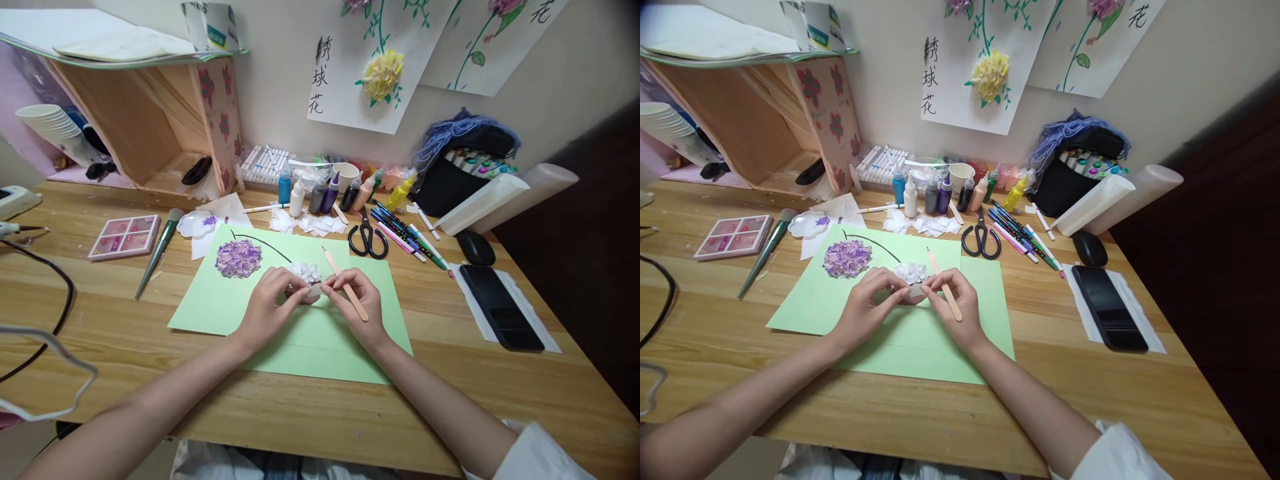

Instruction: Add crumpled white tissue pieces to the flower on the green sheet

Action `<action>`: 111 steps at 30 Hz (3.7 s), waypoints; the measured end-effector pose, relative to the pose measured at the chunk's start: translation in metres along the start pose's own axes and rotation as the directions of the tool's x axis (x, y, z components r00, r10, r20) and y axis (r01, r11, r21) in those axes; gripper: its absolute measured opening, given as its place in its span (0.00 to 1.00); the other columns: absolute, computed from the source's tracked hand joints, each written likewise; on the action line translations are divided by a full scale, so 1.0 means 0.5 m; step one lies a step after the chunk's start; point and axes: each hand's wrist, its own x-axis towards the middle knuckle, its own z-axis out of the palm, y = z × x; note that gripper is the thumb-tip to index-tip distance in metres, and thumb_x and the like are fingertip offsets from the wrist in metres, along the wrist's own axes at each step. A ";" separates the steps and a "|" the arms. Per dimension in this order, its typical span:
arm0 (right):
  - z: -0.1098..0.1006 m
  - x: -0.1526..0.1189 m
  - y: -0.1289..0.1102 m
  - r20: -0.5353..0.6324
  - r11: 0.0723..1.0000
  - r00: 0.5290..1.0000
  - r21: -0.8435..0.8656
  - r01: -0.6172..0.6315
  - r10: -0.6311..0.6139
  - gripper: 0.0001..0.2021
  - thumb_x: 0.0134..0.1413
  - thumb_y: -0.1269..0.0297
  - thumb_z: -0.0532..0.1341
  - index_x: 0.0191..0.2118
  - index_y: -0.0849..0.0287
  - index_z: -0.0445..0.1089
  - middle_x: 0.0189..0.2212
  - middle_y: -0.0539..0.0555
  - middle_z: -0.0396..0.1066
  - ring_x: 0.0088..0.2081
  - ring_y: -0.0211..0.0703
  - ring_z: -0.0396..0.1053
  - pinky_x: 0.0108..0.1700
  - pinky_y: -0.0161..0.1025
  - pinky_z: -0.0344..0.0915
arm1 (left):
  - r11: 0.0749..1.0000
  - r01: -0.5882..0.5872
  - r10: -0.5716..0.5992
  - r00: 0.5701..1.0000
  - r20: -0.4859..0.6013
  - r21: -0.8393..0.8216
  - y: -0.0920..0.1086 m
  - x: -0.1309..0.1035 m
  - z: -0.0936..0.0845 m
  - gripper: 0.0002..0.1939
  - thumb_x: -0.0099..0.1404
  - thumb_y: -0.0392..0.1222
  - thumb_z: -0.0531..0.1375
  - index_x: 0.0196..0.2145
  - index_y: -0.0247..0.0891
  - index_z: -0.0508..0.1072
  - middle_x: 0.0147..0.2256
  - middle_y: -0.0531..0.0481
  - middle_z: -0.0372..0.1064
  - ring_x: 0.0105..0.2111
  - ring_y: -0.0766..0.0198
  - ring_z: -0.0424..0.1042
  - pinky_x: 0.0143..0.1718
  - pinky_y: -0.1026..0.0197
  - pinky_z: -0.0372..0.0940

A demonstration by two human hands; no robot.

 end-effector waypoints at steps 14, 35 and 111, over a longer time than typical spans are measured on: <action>-0.002 -0.007 -0.003 -0.070 0.961 0.975 -0.197 0.194 -0.211 0.09 0.50 0.74 0.62 0.29 0.55 0.61 0.29 0.50 0.67 0.33 0.41 0.69 0.37 0.40 0.67 | 0.996 0.089 -0.088 0.996 0.023 -0.024 0.005 -0.002 -0.003 0.10 0.66 0.43 0.53 0.31 0.37 0.69 0.30 0.50 0.68 0.33 0.64 0.63 0.35 0.62 0.58; -0.008 -0.011 -0.003 0.278 0.682 0.804 -0.428 0.593 -0.525 0.09 0.51 0.76 0.61 0.32 0.52 0.66 0.33 0.53 0.76 0.34 0.44 0.74 0.34 0.41 0.71 | 0.828 0.432 -0.370 0.900 0.229 -0.358 0.009 -0.005 0.008 0.15 0.59 0.51 0.59 0.31 0.34 0.75 0.27 0.50 0.69 0.25 0.68 0.60 0.26 0.66 0.55; -0.029 -0.011 0.007 0.069 1.000 0.997 -0.001 0.031 -0.031 0.19 0.64 0.59 0.45 0.28 0.58 0.66 0.16 0.48 0.63 0.19 0.36 0.60 0.23 0.34 0.57 | 0.984 -0.141 0.111 0.964 0.244 0.113 -0.002 -0.013 -0.009 0.03 0.61 0.37 0.58 0.30 0.39 0.71 0.32 0.51 0.70 0.35 0.63 0.67 0.38 0.60 0.60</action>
